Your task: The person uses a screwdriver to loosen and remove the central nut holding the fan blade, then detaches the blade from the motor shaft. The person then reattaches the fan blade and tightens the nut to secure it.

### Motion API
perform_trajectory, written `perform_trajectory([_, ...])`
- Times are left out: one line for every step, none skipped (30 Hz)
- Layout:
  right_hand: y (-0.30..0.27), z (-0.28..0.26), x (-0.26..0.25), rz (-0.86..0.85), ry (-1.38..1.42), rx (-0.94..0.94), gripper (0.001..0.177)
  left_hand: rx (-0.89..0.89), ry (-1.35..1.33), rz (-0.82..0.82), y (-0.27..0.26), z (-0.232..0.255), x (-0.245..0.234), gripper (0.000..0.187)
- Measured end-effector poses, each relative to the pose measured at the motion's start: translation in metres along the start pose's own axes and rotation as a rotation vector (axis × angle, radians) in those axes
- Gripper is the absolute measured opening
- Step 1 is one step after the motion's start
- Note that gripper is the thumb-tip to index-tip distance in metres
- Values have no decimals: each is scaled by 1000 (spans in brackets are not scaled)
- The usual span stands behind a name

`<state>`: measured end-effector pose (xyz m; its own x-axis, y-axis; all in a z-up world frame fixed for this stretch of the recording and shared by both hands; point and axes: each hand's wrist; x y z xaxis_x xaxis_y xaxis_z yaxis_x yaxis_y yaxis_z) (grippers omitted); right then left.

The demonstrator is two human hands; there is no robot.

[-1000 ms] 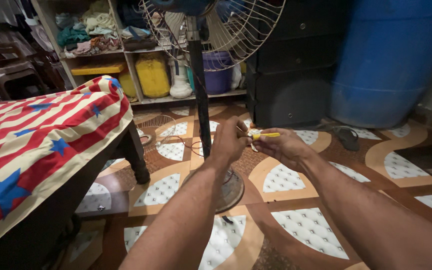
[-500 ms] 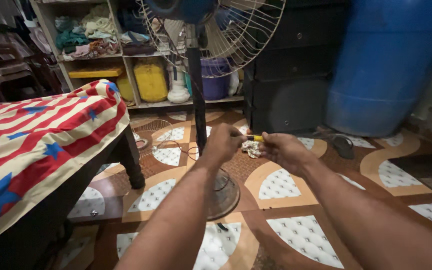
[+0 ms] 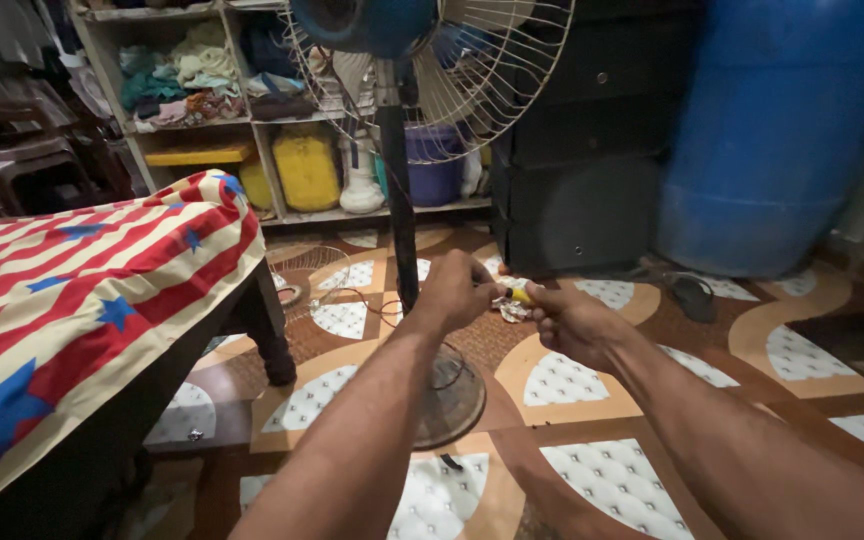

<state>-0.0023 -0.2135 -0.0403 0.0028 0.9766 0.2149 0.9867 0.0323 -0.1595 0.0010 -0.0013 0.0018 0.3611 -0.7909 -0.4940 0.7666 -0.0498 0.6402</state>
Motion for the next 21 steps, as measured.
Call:
perform_trajectory([-1, 0, 0, 3, -36, 15, 29, -44, -9, -7, -1, -3, 1, 21])
perform_trajectory([-2, 0, 1, 4, -72, 32, 33, -91, -17, -13, -3, -7, 1, 21])
perform_trajectory([-3, 1, 2, 3, -121, 36, 31, -121, -42, -21, -3, -11, 1, 22])
perform_trajectory([-5, 2, 3, 0, -171, 42, 30, -153, -66, -28, -2, -17, 0, 22])
perform_trajectory([-7, 3, 4, -4, -220, 47, 30, -185, -89, -36, -2, -24, 0, 22])
perform_trajectory([-8, 5, 6, -29, -263, 25, 32, -231, -204, -41, -2, -29, 1, 22])
perform_trajectory([-9, 6, 7, -54, -306, 2, 33, -276, -319, -46, 0, -35, 3, 21])
perform_trajectory([-11, 7, 9, -78, -349, -22, 35, -319, -435, -51, 1, -39, 5, 22])
perform_trajectory([-11, 7, 11, -80, -431, -69, 33, -340, -423, -34, 0, -44, 6, 21])
perform_trajectory([-11, 7, 15, -85, -510, -117, 34, -362, -409, -17, 0, -47, 6, 21])
perform_trajectory([-9, 7, 19, -89, -589, -164, 38, -383, -394, 0, 0, -50, 6, 21])
perform_trajectory([-8, 8, 24, -108, -621, -248, 39, -358, -300, -16, -1, -52, 5, 19])
perform_trajectory([-6, 9, 30, -127, -653, -332, 40, -333, -207, -32, -3, -54, 3, 18])
perform_trajectory([-4, 10, 35, -144, -685, -415, 42, -308, -115, -49, -5, -53, 2, 16])
perform_trajectory([-2, 11, 39, -63, -835, -485, 37, -271, -96, -58, -6, -52, 2, 17])
perform_trajectory([0, 11, 44, 21, -986, -552, 33, -235, -77, -68, -7, -50, 2, 17])
perform_trajectory([2, 12, 47, 106, -1136, -620, 29, -198, -58, -77, -7, -48, 2, 18])
perform_trajectory([3, 13, 51, 116, -1070, -643, 27, -217, -85, -59, -7, -47, 1, 21])
perform_trajectory([5, 15, 56, 128, -1004, -665, 25, -236, -112, -41, -6, -47, 1, 23])
perform_trajectory([8, 17, 59, 140, -939, -685, 22, -255, -141, -24, -6, -49, 2, 26])
perform_trajectory([10, 19, 60, 179, -940, -699, 23, -290, -155, 8, -5, -53, 3, 28])
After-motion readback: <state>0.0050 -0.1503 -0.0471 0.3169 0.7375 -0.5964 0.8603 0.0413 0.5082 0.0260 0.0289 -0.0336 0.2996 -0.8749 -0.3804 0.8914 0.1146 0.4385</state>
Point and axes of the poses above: each hand's wrist, its own y-axis towards the middle knuckle, its own x-axis out of the palm, z = x × y, and after that the axes turned 14 degrees about z, right-handed
